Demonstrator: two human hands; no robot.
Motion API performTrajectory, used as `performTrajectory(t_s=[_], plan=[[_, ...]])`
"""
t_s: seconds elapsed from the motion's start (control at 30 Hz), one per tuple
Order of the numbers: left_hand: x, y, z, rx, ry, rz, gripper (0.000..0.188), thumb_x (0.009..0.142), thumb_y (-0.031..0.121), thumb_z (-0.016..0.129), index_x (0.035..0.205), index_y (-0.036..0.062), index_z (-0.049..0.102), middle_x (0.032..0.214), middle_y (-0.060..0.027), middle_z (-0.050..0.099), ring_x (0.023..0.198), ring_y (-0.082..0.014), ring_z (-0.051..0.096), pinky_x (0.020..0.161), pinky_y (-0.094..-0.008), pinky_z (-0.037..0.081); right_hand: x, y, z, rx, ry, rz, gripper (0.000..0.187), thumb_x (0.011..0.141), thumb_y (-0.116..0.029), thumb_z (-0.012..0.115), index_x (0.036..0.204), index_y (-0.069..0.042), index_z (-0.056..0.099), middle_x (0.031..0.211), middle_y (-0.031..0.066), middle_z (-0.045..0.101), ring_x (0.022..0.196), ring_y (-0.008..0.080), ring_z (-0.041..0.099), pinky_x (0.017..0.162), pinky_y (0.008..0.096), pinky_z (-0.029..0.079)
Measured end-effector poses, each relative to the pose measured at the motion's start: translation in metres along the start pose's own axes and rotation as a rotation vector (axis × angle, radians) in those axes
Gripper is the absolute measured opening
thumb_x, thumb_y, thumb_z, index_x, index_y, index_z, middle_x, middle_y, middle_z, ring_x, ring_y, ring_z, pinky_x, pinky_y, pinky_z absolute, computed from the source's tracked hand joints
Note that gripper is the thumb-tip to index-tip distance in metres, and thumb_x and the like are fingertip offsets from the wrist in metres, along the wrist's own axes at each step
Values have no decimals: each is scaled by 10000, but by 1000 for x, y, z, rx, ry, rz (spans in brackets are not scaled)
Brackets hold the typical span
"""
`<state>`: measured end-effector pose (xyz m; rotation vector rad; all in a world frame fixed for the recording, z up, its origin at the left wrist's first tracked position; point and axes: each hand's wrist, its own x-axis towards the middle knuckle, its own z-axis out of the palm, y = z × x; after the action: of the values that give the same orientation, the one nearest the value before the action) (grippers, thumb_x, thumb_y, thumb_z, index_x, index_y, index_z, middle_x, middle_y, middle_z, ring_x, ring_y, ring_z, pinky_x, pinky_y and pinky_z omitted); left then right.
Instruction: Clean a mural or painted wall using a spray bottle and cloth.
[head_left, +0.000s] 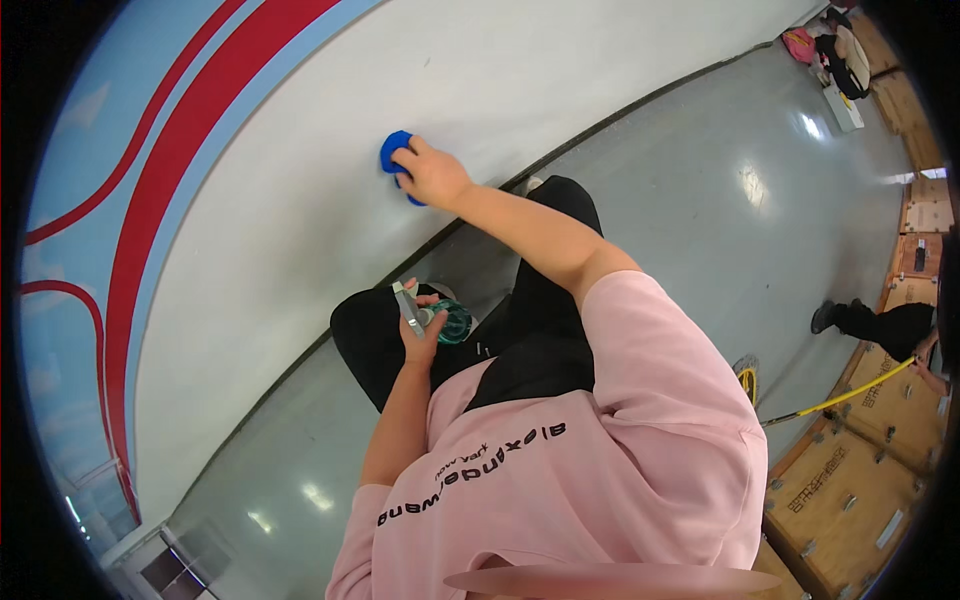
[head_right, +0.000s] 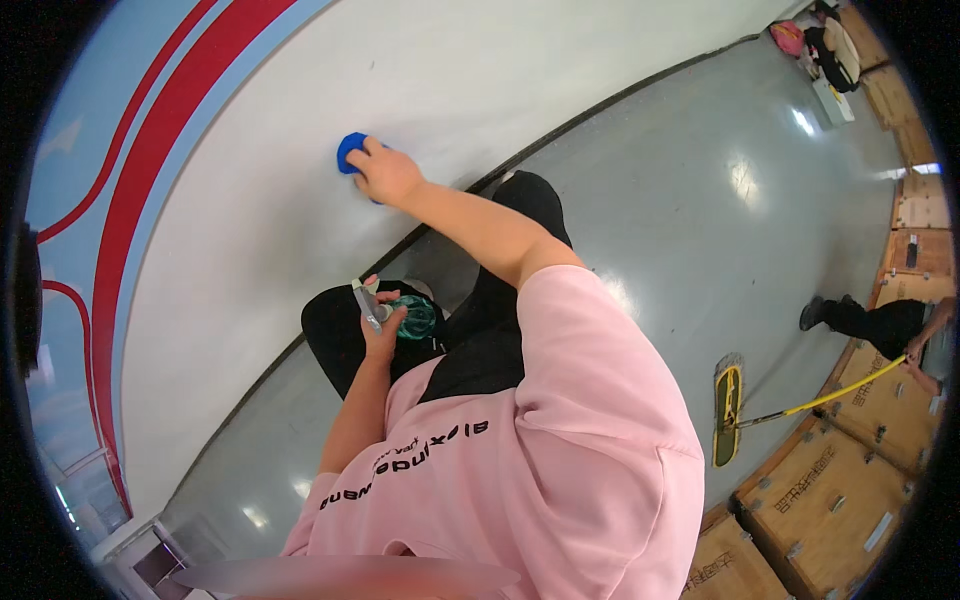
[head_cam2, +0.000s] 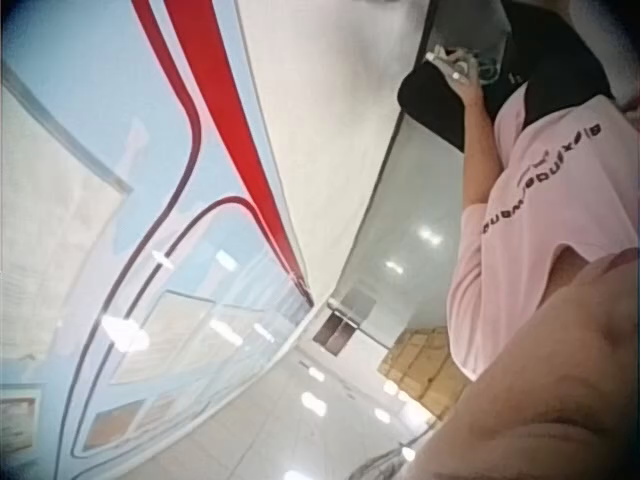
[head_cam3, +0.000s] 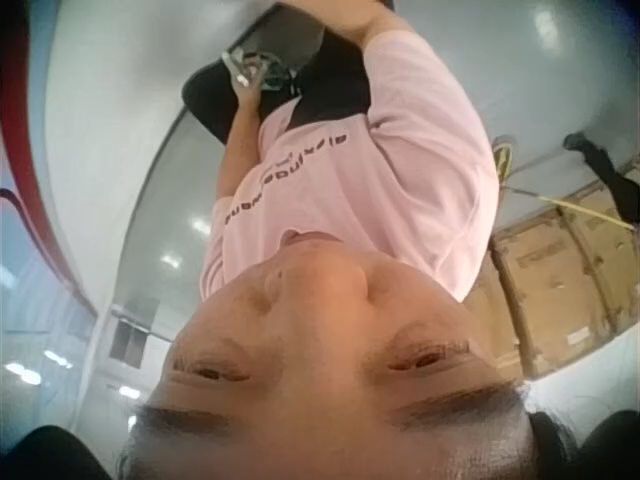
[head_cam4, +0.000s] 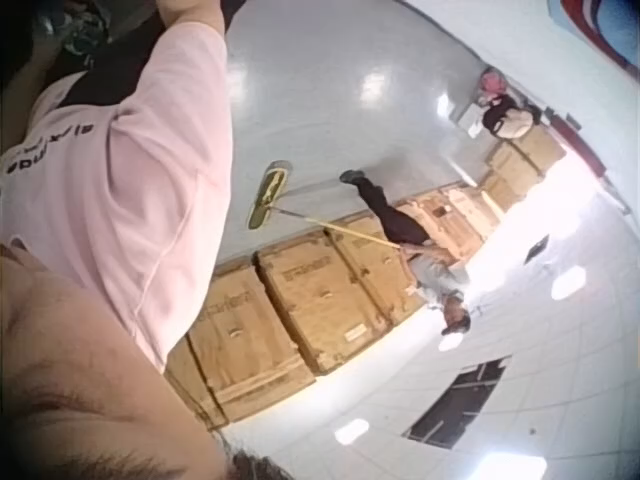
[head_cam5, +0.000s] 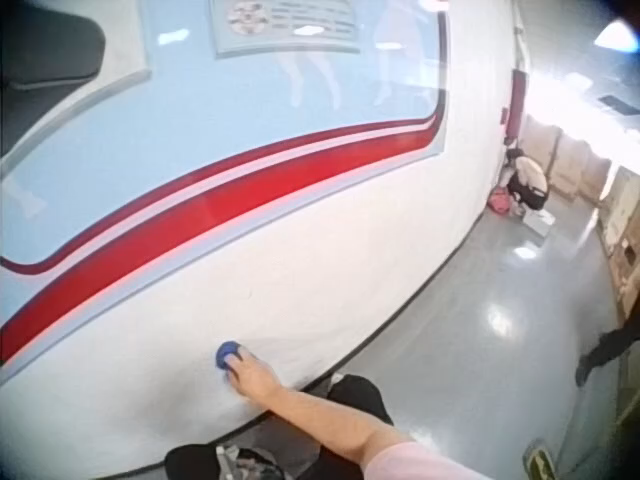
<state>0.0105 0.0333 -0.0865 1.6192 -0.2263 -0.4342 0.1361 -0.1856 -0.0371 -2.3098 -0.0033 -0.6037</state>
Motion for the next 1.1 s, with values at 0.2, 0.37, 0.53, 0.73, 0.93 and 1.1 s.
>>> performTrajectory(t_s=[0.2, 0.37, 0.53, 0.73, 0.93, 1.1], plan=[[-3, 10, 1, -15, 21, -34, 696, 656, -37, 616, 1268, 71, 301, 882, -50, 535, 947, -196, 510, 871, -338, 359, 12, 83, -55, -134, 219, 454, 309, 688, -160, 532, 981, -69, 496, 1025, 162, 477, 876, 359, 527, 743, 431, 451], [-1, 5, -5, -19, 0, -12, 695, 657, -34, 619, 1268, 71, 303, 881, -49, 533, 947, -195, 511, 870, -343, 364, 17, 161, -127, -208, 581, 672, 281, 708, -157, 528, 963, -52, 474, 979, 200, 475, 866, 380, 519, 746, 422, 444], [-3, -20, -23, 26, -5, 0, 703, 637, -41, 626, 1264, 80, 333, 863, -32, 534, 860, -138, 506, 811, -286, 379, 19, 119, -85, -227, 450, 431, 208, 680, -157, 546, 878, -95, 532, 922, 177, 484, 801, 364, 522, 705, 434, 444], [-5, -12, -27, 52, -6, -24, 700, 645, -41, 628, 1266, 79, 328, 873, -39, 535, 856, -138, 507, 808, -289, 386, -15, 6, 42, 122, 81, 377, 242, 682, -138, 556, 923, -136, 536, 971, 189, 474, 856, 363, 520, 727, 440, 453], [-6, -2, -15, -24, 14, -15, 708, 660, -48, 619, 1281, 81, 305, 887, -58, 532, 941, -195, 520, 832, -316, 383, -35, -23, 103, 254, -336, 189, 268, 686, -145, 577, 950, -150, 534, 990, 176, 481, 871, 363, 527, 757, 425, 456], [-8, -3, -15, -13, 59, -68, 705, 657, -60, 609, 1276, 85, 303, 885, -70, 531, 973, -218, 513, 856, -333, 372, -35, 21, 91, 381, -138, 565, 351, 660, -170, 606, 982, -42, 555, 901, 208, 572, 874, 308, 567, 760, 390, 460]])
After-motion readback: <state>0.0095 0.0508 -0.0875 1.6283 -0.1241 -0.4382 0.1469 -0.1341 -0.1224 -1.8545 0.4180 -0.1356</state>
